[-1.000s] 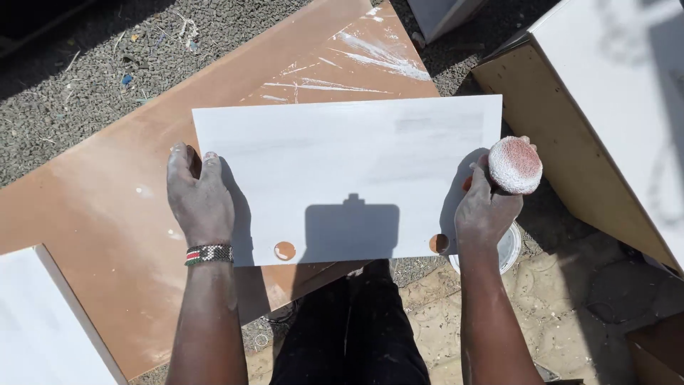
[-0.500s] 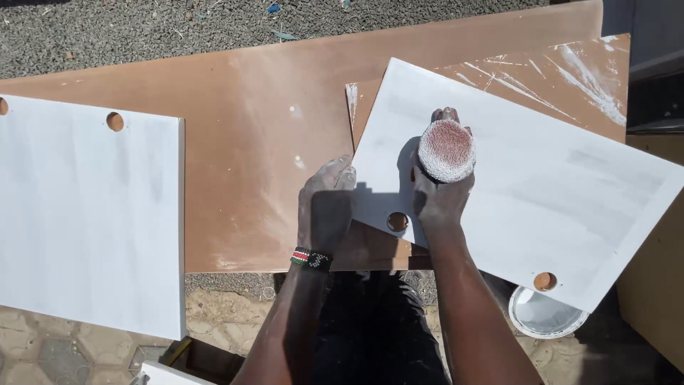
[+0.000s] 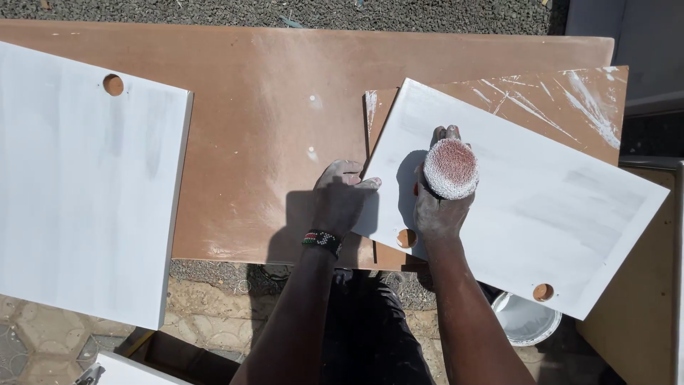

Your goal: The person paints a white rectangular wooden board with two circular cutouts using a sponge applicator dipped in a bucket of white paint. They repeatedly apply paint to the board's surface and edges, then place the finished board aside to work on another similar board.

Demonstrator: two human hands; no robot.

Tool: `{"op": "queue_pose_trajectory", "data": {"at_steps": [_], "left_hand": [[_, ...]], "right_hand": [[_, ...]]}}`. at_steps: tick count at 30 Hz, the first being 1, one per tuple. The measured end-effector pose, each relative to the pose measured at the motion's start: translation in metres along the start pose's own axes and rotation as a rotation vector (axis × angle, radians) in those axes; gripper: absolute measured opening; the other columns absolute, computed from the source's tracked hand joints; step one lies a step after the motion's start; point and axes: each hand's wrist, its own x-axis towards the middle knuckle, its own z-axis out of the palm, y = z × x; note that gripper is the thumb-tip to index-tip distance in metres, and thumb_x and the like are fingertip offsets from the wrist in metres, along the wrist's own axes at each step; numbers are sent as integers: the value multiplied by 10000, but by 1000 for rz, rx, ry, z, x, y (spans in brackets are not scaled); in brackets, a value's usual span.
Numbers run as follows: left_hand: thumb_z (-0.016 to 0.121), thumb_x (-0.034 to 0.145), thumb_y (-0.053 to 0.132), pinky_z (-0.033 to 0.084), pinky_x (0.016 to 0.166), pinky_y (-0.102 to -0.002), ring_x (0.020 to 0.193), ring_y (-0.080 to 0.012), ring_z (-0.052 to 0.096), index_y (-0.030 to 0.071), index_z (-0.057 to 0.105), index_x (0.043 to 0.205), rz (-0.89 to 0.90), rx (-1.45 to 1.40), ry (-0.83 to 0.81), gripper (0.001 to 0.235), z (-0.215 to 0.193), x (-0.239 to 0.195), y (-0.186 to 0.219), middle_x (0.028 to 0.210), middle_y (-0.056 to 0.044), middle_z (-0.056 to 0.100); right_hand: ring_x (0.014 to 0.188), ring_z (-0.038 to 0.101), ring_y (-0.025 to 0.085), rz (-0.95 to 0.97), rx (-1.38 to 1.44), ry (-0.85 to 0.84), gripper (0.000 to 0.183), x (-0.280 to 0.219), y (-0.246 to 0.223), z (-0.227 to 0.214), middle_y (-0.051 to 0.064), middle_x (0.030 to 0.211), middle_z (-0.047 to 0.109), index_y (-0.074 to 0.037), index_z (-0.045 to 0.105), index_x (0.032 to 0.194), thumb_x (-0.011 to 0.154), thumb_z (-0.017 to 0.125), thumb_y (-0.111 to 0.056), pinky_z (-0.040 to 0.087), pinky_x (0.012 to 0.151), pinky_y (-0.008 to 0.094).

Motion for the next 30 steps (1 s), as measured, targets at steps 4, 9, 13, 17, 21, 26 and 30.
{"op": "queue_pose_trajectory", "data": {"at_steps": [4, 9, 13, 17, 21, 26, 30], "left_hand": [[1015, 848, 414, 705, 956, -447, 1167, -308, 880, 223, 923, 1290, -60, 160, 3, 489, -14, 22, -33, 1124, -75, 919], [735, 1123, 449, 615, 1220, -612, 1489, -430, 729, 126, 768, 1600, 69, 321, -144, 577, -22, -58, 38, 1504, -227, 810], [682, 1119, 445, 415, 1332, -632, 1621, -466, 533, -45, 527, 1776, 189, 459, -79, 834, 15, -103, 55, 1699, -288, 638], [617, 1057, 437, 545, 1250, -432, 1500, -229, 740, 241, 765, 1598, 118, 554, -395, 594, 105, -160, 90, 1632, -6, 800], [773, 1044, 368, 605, 1059, -351, 1377, -139, 827, 219, 751, 1657, 374, 497, -803, 632, 225, -208, 38, 1588, -10, 863], [795, 1018, 255, 680, 1045, -324, 1185, -133, 937, 194, 1003, 1195, 468, 583, -946, 280, 368, -277, -13, 1253, 13, 1000], [850, 987, 349, 641, 827, -311, 905, -21, 850, 179, 981, 974, 310, 792, -1005, 214, 490, -331, -58, 937, 83, 983]], "right_hand": [[935, 784, 227, -2, 96, -19, 421, -13, 1, 7, 147, 1244, 873, -81, 749, 1427, 1010, 798, -110, 591, 770, 387], [850, 775, 168, 2, 161, 116, 415, -28, 7, -19, 143, 1243, 894, -60, 766, 1458, 1044, 769, -50, 587, 682, 323], [939, 802, 224, 141, 579, 437, 468, -46, 81, -84, 168, 1244, 887, 4, 787, 1496, 1036, 794, -79, 646, 750, 353], [1486, 747, 316, 513, 266, 540, 1468, -75, 70, -181, 195, 1645, 742, -178, 321, 1852, 610, 1047, -473, 653, 1253, 532], [1067, 843, 308, 408, 629, 668, 1047, -118, 82, -288, 207, 1370, 839, -116, 495, 1741, 812, 978, -130, 715, 885, 414], [825, 772, 118, 529, 567, 922, 590, -184, 198, -441, 80, 1187, 872, -54, 782, 1543, 1001, 903, -256, 584, 579, 242], [1298, 803, 434, 281, 875, 1133, 838, -244, 377, -564, 263, 1563, 697, -5, 513, 1673, 913, 647, 322, 658, 1258, 491]]}}
